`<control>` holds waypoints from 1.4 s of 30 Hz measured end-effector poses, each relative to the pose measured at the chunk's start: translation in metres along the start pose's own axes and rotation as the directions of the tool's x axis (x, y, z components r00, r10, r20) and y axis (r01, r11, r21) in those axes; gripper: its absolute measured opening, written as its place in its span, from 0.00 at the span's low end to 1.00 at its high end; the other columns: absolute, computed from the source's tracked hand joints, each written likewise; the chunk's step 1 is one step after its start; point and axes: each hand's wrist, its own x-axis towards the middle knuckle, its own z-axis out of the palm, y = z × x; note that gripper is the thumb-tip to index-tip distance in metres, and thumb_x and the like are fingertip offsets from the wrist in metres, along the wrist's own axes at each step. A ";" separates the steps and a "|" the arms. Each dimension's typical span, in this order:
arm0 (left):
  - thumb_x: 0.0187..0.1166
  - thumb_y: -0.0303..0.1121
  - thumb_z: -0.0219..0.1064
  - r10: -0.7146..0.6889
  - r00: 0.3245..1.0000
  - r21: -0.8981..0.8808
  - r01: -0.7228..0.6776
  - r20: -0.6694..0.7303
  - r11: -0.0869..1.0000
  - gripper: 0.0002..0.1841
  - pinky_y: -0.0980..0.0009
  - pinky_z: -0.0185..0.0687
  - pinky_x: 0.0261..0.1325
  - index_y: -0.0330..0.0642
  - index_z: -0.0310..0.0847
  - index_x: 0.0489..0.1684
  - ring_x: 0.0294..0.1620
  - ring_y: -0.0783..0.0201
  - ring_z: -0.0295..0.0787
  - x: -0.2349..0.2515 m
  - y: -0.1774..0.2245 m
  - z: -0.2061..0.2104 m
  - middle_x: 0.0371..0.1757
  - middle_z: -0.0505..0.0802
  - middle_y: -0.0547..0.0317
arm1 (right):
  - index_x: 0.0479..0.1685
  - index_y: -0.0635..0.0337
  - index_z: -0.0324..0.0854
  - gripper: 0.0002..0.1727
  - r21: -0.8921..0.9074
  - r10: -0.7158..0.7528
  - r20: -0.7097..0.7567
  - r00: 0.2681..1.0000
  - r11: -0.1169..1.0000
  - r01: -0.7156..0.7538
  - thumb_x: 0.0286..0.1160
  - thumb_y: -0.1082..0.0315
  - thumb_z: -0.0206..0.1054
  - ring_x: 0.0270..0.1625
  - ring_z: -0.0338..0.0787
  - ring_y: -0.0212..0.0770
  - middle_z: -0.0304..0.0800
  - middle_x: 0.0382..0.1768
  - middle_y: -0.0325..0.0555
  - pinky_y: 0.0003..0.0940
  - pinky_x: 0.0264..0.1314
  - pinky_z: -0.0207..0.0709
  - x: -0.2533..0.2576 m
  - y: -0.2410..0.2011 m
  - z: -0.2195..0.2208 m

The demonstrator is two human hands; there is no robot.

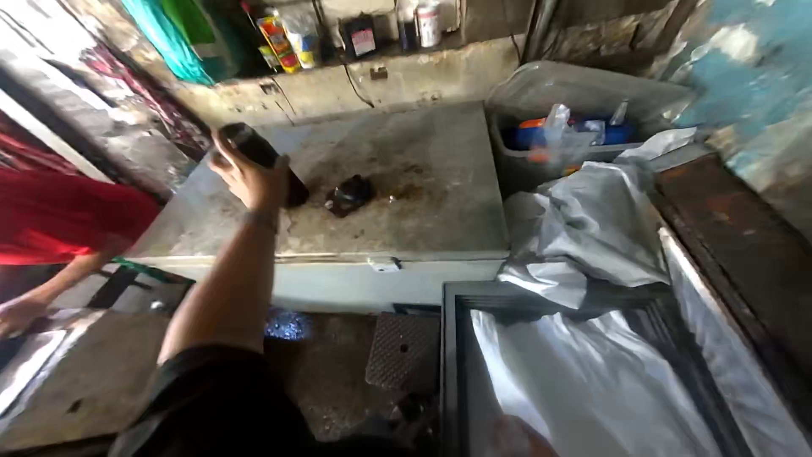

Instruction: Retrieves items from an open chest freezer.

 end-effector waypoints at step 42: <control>0.49 0.48 0.89 0.697 0.117 -0.658 -0.251 0.708 0.710 0.51 0.59 0.86 0.71 0.40 0.71 0.81 0.67 0.64 0.88 -0.416 -0.003 -0.079 0.69 0.89 0.52 | 0.62 0.49 0.88 0.23 -0.709 -0.611 -0.080 0.788 0.590 0.386 0.62 0.65 0.79 0.46 0.93 0.42 0.89 0.59 0.46 0.44 0.39 0.90 -0.028 -0.087 0.039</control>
